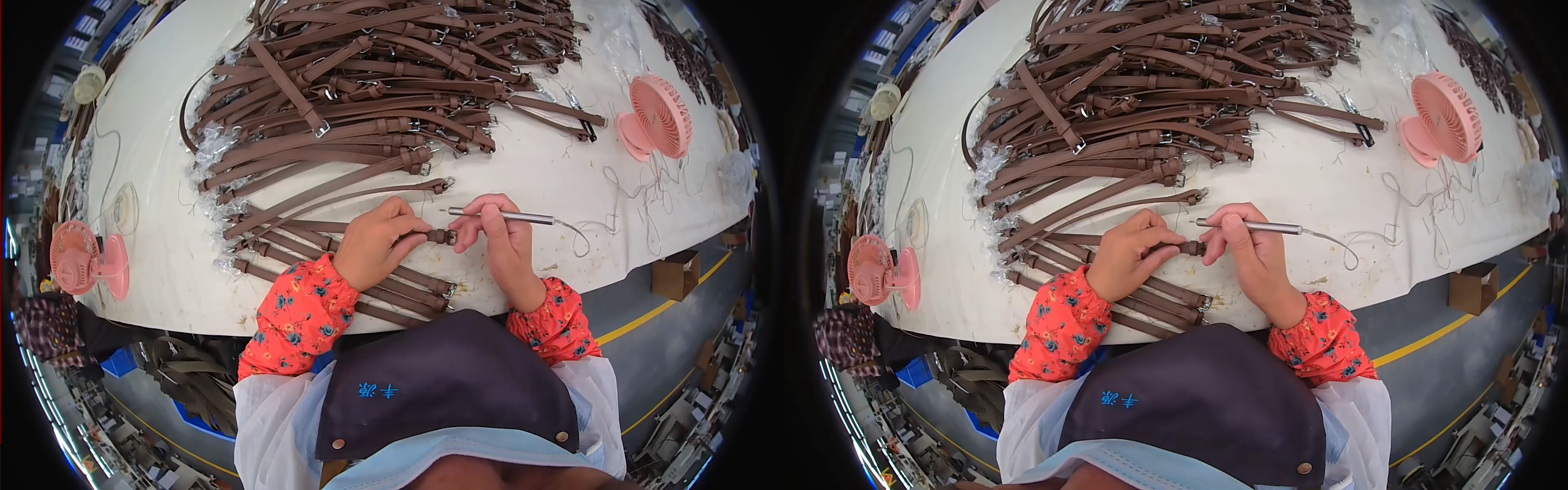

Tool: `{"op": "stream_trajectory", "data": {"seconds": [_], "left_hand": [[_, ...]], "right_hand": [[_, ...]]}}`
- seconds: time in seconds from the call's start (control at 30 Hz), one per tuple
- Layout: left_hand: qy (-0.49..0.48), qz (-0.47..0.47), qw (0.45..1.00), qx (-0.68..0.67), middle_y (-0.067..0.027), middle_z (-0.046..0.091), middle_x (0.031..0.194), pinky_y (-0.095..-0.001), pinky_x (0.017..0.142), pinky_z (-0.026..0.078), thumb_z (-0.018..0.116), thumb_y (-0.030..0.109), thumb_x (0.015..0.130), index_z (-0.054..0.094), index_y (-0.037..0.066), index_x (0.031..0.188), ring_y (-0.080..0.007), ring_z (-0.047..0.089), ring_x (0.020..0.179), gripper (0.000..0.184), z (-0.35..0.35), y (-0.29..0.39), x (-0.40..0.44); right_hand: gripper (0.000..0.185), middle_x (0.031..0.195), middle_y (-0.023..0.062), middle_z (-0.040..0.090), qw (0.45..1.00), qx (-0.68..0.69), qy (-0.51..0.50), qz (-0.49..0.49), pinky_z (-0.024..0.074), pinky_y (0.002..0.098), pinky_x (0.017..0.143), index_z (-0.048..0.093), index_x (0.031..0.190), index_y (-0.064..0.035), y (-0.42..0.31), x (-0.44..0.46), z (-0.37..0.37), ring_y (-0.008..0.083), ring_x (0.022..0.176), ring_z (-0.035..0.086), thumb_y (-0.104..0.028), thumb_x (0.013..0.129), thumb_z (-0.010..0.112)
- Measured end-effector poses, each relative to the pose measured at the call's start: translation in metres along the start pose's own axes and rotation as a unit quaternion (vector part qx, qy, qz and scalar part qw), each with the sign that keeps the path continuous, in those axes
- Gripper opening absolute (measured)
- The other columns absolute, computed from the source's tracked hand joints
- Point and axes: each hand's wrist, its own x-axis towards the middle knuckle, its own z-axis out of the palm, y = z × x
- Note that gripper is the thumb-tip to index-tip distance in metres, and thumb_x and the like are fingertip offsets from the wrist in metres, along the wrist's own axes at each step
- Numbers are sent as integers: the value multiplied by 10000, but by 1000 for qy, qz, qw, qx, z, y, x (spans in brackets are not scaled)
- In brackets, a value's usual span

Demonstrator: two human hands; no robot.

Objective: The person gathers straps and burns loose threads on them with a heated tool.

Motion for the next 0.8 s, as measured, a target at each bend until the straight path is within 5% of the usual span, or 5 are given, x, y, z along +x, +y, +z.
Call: {"op": "stream_trajectory", "data": {"seconds": [0.37, 0.8], "left_hand": [[15, -16, 1000, -13, -106, 617, 904, -340, 695, 511, 680, 36, 906, 629, 30, 961, -285, 637, 774, 75, 4, -4, 1], [-23, -59, 995, -83, -73, 631, 960, -291, 681, 487, 646, 78, 953, 601, 23, 982, -190, 596, 774, 76, -2, -3, 1]], "right_hand": [[346, 658, 36, 575, 992, -28, -73, 97, 490, 262, 571, 625, 1006, 40, -6, -2, 0, 119, 606, 611, -259, 1095, 475], [291, 665, 36, 591, 990, -50, -91, 92, 487, 259, 563, 625, 1003, 34, -4, -2, 3, 105, 601, 612, -208, 1088, 488]]}}
